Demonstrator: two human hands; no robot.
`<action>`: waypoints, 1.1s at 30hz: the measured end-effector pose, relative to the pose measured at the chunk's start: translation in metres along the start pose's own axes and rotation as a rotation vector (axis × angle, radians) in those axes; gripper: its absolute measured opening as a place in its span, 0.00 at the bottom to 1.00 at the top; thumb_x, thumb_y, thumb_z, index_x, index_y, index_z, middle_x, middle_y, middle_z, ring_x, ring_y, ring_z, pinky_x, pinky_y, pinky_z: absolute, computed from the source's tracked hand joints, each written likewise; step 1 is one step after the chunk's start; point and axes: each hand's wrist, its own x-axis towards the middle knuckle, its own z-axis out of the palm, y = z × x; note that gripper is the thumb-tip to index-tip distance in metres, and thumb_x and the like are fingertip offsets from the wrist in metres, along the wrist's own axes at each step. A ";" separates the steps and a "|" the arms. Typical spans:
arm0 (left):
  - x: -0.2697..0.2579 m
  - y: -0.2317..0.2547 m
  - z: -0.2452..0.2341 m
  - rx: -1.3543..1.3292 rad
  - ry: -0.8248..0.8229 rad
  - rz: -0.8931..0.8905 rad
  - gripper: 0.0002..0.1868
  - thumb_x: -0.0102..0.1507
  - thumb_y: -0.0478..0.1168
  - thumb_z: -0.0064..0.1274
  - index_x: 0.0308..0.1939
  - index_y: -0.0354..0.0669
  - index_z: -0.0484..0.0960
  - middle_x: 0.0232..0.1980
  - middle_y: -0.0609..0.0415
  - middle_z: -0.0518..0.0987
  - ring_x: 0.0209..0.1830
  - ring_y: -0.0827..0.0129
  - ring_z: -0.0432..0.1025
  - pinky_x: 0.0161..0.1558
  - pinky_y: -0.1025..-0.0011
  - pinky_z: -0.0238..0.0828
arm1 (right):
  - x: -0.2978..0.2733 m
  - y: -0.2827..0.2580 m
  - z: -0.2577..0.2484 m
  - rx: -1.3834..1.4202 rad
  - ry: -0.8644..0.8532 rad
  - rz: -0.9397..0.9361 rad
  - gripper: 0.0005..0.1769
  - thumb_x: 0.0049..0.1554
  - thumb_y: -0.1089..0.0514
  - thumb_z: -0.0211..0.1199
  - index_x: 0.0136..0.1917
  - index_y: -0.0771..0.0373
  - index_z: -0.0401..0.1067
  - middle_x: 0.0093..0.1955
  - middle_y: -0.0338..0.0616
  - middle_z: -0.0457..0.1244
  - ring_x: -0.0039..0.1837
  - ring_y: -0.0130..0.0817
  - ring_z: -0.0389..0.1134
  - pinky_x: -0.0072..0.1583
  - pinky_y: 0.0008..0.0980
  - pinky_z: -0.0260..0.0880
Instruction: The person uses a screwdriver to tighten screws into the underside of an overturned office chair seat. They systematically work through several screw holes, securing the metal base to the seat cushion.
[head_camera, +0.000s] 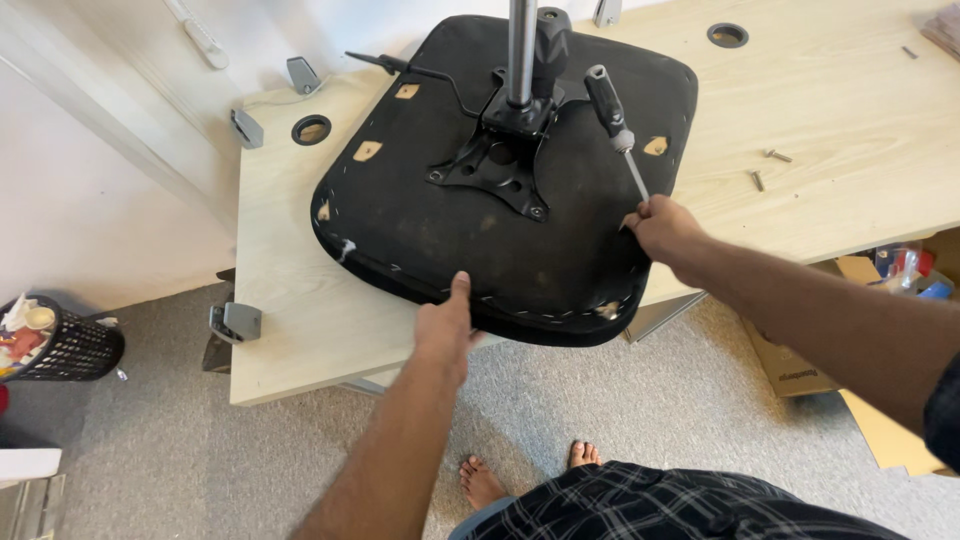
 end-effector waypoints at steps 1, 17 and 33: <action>-0.007 -0.004 0.007 0.002 0.006 -0.018 0.37 0.69 0.55 0.49 0.69 0.24 0.63 0.68 0.34 0.71 0.61 0.53 0.75 0.59 0.65 0.81 | 0.007 0.001 -0.007 -0.031 0.000 0.001 0.13 0.67 0.51 0.57 0.57 0.63 0.67 0.50 0.48 0.63 0.52 0.38 0.64 0.54 0.43 0.67; -0.028 0.052 -0.020 0.736 -0.214 -0.002 0.25 0.69 0.53 0.47 0.53 0.34 0.86 0.46 0.46 0.88 0.35 0.68 0.82 0.36 0.74 0.82 | 0.022 0.046 -0.041 -0.091 0.162 -0.221 0.20 0.68 0.49 0.58 0.62 0.69 0.68 0.57 0.56 0.67 0.59 0.44 0.68 0.59 0.46 0.68; 0.072 0.108 -0.075 0.767 0.282 0.239 0.61 0.58 0.62 0.66 0.78 0.35 0.43 0.69 0.31 0.66 0.67 0.41 0.67 0.65 0.50 0.69 | -0.124 0.008 -0.010 -0.108 0.083 -0.066 0.80 0.33 0.51 0.87 0.82 0.57 0.33 0.76 0.61 0.54 0.79 0.46 0.55 0.73 0.46 0.64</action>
